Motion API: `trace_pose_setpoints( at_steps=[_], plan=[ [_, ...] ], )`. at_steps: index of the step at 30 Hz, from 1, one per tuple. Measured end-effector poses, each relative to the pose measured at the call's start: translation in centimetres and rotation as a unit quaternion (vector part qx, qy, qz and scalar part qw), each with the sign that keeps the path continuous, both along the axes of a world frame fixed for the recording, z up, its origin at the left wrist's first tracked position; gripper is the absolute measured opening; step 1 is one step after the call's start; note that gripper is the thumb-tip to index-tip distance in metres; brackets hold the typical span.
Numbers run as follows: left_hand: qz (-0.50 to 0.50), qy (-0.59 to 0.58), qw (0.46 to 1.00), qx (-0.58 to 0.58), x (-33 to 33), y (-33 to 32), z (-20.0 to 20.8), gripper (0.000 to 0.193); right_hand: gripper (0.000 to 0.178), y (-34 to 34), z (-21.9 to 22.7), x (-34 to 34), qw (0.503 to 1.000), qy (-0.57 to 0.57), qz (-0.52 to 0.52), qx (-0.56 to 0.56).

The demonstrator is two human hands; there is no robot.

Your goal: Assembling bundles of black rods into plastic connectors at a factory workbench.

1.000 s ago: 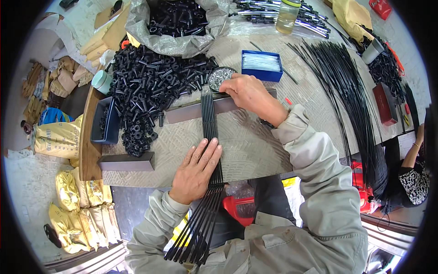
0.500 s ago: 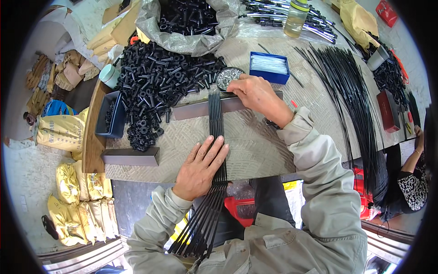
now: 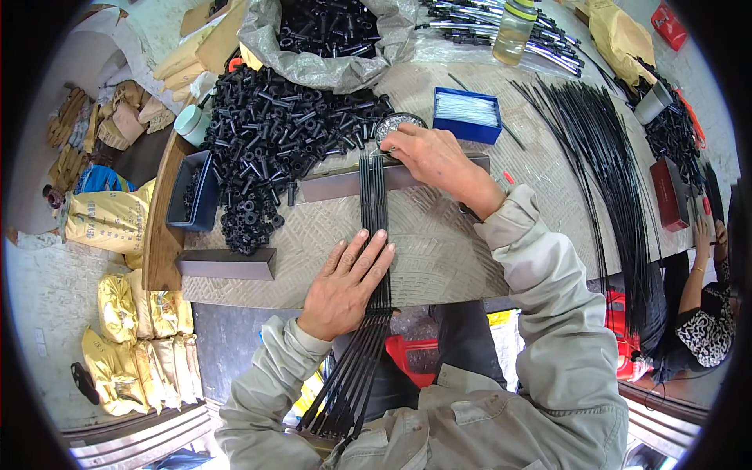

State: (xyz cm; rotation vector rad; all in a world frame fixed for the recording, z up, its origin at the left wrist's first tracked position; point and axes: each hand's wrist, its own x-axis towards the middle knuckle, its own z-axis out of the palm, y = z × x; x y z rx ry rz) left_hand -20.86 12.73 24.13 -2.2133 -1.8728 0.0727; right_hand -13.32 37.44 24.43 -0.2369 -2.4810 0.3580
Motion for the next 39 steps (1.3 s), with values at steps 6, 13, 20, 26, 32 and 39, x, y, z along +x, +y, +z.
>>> trace_pose_setpoints(
  at_steps=[6, 13, 20, 26, 32, 39],
  plan=[
    [0.014, -0.107, 0.994, -0.009, 0.3, -0.1, 0.3, 0.069, 0.006, 0.0, -0.1, -0.5, 1.000, 0.006, 0.007, 0.013],
    [0.010, -0.084, 0.996, -0.007, 0.1, -0.1, 0.3, 0.074, 0.004, -0.5, 0.2, -0.7, 0.998, -0.041, -0.036, 0.033],
    [0.009, -0.188, 0.982, -0.011, 0.6, -0.1, 1.2, 0.054, 0.004, -0.7, 0.6, -0.1, 0.999, 0.010, -0.035, 0.014],
    [0.007, -0.137, 0.991, -0.005, 0.4, -0.2, 0.5, 0.059, 0.005, 0.6, 1.3, 1.6, 0.992, -0.070, -0.072, 0.079],
    [0.009, -0.139, 0.990, -0.007, -0.1, -0.4, 0.3, 0.077, 0.003, 0.9, 1.4, 1.6, 0.992, -0.103, -0.039, 0.057],
    [0.002, -0.137, 0.991, -0.007, -0.2, -0.4, 0.1, 0.077, 0.004, 0.4, 1.8, 1.2, 0.996, -0.044, -0.049, 0.064]
  ],
)
